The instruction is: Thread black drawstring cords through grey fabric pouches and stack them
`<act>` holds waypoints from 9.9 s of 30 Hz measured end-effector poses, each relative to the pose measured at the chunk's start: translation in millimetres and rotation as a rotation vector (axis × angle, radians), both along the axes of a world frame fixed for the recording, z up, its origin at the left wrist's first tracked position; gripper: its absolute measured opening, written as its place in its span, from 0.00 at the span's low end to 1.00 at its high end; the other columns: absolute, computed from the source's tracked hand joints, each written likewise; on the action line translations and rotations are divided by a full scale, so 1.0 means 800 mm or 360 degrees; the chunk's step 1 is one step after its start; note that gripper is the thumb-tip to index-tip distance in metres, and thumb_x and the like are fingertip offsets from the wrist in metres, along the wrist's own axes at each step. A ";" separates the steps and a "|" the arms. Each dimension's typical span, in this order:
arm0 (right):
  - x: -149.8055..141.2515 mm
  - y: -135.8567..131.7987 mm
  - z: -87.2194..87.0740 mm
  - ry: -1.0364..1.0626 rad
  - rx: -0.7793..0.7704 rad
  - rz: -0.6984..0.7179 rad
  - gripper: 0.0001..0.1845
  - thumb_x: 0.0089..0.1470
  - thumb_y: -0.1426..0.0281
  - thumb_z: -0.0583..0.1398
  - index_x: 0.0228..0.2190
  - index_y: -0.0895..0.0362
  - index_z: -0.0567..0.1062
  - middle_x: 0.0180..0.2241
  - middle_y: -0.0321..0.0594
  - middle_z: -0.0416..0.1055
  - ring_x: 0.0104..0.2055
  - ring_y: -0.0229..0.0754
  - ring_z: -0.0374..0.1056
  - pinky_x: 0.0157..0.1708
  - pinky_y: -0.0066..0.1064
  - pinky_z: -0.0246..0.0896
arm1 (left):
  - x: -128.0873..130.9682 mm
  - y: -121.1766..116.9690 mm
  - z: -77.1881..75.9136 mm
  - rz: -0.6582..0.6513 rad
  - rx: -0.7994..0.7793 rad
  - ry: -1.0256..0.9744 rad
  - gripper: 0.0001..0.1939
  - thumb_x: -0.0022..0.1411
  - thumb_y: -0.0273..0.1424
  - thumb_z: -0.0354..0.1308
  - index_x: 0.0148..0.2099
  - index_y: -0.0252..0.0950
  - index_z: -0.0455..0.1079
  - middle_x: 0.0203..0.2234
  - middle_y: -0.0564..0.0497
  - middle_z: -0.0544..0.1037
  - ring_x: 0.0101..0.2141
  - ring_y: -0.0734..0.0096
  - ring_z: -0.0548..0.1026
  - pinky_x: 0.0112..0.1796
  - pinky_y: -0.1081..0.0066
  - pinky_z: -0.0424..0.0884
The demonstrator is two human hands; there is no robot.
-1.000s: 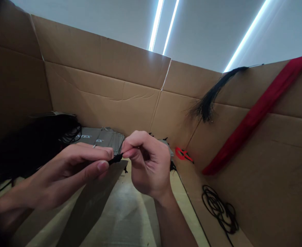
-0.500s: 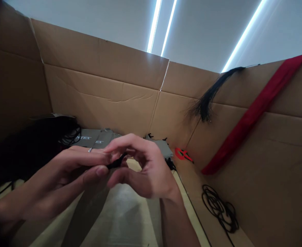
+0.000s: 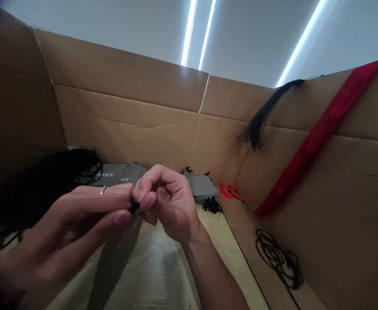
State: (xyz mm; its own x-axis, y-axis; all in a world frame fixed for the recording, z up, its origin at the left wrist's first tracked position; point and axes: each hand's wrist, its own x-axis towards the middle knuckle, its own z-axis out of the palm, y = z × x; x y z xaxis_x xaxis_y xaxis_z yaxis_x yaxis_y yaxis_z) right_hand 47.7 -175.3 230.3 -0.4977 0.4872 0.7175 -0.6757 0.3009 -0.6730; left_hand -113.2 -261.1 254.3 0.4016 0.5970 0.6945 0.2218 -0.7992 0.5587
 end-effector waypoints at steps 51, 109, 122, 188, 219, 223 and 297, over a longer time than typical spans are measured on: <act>0.047 0.011 0.025 -0.0483 0.0790 -0.1405 0.02 0.62 0.69 0.69 0.38 0.51 0.84 0.34 0.36 0.82 0.34 0.39 0.76 0.37 0.32 0.73 | 0.000 0.037 -0.022 0.0896 0.0601 0.0029 0.02 0.72 0.25 0.60 0.44 0.35 0.75 0.33 0.52 0.81 0.32 0.73 0.78 0.36 0.72 0.71; 0.043 0.007 0.031 -0.0627 0.0907 -0.1145 0.07 0.59 0.73 0.71 0.39 0.52 0.84 0.35 0.36 0.80 0.36 0.39 0.76 0.36 0.32 0.72 | 0.014 0.033 -0.014 0.0170 -0.0597 -0.0663 0.03 0.62 0.27 0.71 0.34 0.35 0.83 0.21 0.53 0.82 0.20 0.76 0.78 0.23 0.83 0.75; 0.040 0.011 0.023 -0.0621 0.0792 -0.1248 0.09 0.64 0.77 0.62 0.39 0.53 0.83 0.36 0.36 0.81 0.38 0.39 0.77 0.41 0.31 0.72 | 0.014 0.040 -0.020 0.0270 -0.0678 -0.0642 0.06 0.63 0.30 0.69 0.39 0.32 0.81 0.26 0.49 0.84 0.23 0.74 0.80 0.26 0.80 0.76; 0.021 0.031 0.008 -0.0520 0.0406 -0.0579 0.22 0.54 0.55 0.74 0.44 0.53 0.78 0.37 0.39 0.77 0.38 0.40 0.75 0.39 0.32 0.72 | -0.020 0.044 -0.012 0.0115 -0.0488 -0.0545 0.11 0.68 0.37 0.67 0.36 0.35 0.76 0.24 0.52 0.76 0.27 0.72 0.71 0.29 0.74 0.65; 0.212 0.148 0.008 -0.0458 -0.0069 -0.2442 0.07 0.59 0.65 0.59 0.39 0.52 0.68 0.35 0.42 0.73 0.24 0.37 0.63 0.22 0.32 0.63 | -0.012 0.129 -0.080 0.0876 0.0001 0.0556 0.11 0.74 0.35 0.52 0.39 0.37 0.72 0.33 0.47 0.80 0.34 0.63 0.77 0.35 0.67 0.68; 0.207 0.145 0.004 -0.0801 -0.0063 -0.2190 0.06 0.59 0.64 0.58 0.37 0.52 0.69 0.30 0.38 0.72 0.22 0.38 0.64 0.21 0.32 0.63 | 0.009 0.156 -0.130 0.0886 -0.0168 0.0780 0.13 0.76 0.35 0.49 0.43 0.36 0.73 0.37 0.43 0.81 0.41 0.56 0.78 0.42 0.62 0.71; 0.136 0.321 -0.162 -0.2054 0.0167 -0.1815 0.17 0.68 0.61 0.63 0.52 0.58 0.76 0.51 0.45 0.77 0.49 0.47 0.76 0.51 0.46 0.75 | 0.137 0.325 -0.305 0.0688 0.0019 0.0330 0.39 0.69 0.40 0.58 0.75 0.27 0.55 0.68 0.29 0.66 0.67 0.39 0.65 0.67 0.43 0.62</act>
